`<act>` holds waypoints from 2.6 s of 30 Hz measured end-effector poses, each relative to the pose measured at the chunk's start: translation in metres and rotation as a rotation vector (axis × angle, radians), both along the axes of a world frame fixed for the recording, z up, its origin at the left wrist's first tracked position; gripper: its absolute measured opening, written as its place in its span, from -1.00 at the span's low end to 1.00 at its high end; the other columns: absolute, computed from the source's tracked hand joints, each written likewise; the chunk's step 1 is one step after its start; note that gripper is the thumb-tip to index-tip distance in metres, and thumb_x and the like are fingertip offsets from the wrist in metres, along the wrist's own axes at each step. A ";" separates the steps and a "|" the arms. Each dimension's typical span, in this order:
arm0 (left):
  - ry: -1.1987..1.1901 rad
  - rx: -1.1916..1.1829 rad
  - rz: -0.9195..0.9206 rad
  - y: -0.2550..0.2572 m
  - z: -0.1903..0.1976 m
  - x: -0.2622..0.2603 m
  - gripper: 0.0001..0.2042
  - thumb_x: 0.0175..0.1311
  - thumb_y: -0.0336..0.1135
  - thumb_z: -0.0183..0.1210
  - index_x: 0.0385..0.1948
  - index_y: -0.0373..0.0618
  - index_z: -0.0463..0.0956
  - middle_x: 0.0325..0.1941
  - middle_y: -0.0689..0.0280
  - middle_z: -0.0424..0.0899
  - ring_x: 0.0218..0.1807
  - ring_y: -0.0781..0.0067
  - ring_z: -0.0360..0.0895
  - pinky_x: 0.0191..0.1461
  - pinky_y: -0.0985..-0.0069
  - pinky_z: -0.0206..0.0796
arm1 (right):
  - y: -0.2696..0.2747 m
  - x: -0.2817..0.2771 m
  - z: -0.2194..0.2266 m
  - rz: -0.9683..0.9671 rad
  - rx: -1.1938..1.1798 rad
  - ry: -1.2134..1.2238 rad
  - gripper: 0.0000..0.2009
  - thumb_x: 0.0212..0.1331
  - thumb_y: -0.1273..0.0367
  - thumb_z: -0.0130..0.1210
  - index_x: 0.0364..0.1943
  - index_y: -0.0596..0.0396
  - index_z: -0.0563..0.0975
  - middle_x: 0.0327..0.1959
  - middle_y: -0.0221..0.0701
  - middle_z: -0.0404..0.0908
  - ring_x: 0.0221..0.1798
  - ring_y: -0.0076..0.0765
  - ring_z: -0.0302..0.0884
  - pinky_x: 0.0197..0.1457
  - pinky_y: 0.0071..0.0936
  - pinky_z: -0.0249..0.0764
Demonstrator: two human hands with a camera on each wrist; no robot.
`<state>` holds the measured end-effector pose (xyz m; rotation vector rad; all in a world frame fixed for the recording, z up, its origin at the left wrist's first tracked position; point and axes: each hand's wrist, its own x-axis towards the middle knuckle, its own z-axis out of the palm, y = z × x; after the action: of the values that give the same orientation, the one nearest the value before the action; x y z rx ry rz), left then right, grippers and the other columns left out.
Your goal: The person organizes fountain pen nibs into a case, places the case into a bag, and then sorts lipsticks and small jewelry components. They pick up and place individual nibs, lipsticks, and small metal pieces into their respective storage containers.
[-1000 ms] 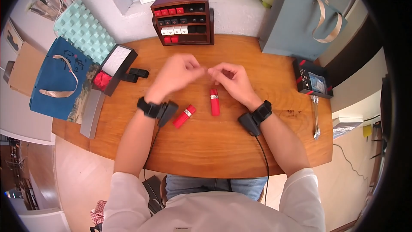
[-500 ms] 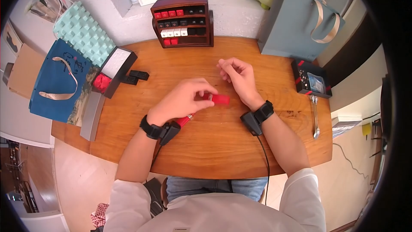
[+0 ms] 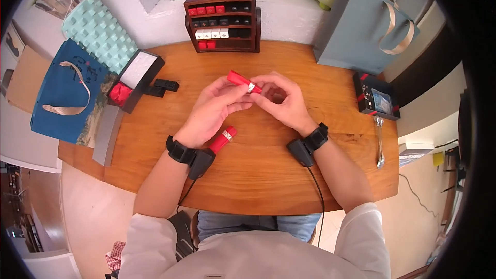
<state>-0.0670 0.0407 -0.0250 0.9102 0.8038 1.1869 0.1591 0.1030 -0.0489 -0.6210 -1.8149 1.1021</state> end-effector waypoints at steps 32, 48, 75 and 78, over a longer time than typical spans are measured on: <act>0.224 0.164 0.156 0.017 -0.014 -0.014 -0.61 0.79 -0.07 0.12 0.19 -0.28 0.65 0.26 0.14 0.78 0.32 0.41 0.68 0.53 0.34 0.45 | 0.011 0.006 -0.005 0.188 -0.337 0.142 -0.76 0.57 0.44 0.33 0.18 0.27 0.67 0.14 -0.32 0.84 0.17 -0.51 0.76 0.32 -0.46 0.66; 0.089 0.088 0.150 0.016 -0.013 -0.017 -0.58 0.80 -0.04 0.09 0.16 -0.33 0.62 0.28 0.00 0.76 0.35 0.25 0.70 0.59 0.15 0.49 | 0.011 0.007 -0.003 0.186 -0.373 0.164 -0.77 0.57 0.46 0.34 0.16 0.27 0.67 0.13 -0.32 0.84 0.18 -0.53 0.75 0.32 -0.50 0.63; 0.367 0.205 0.084 0.009 -0.011 -0.011 -0.78 0.66 -0.35 0.31 0.18 -0.19 0.71 0.26 0.30 0.79 0.30 0.54 0.66 0.44 0.48 0.45 | 0.009 0.005 -0.003 0.153 -0.295 0.072 -0.73 0.50 0.44 0.41 0.18 0.23 0.72 0.11 -0.31 0.86 0.18 -0.45 0.81 0.33 -0.43 0.68; 0.345 0.203 0.081 0.010 -0.011 -0.011 -0.77 0.65 -0.36 0.33 0.19 -0.19 0.71 0.24 0.31 0.80 0.29 0.55 0.66 0.43 0.49 0.46 | 0.009 0.005 -0.002 0.143 -0.290 0.058 -0.72 0.50 0.45 0.41 0.19 0.23 0.72 0.11 -0.31 0.87 0.18 -0.44 0.81 0.34 -0.42 0.69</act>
<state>-0.0782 0.0508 -0.0359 1.2835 1.0159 1.2141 0.1644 0.1123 -0.0504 -0.6272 -1.6837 1.4811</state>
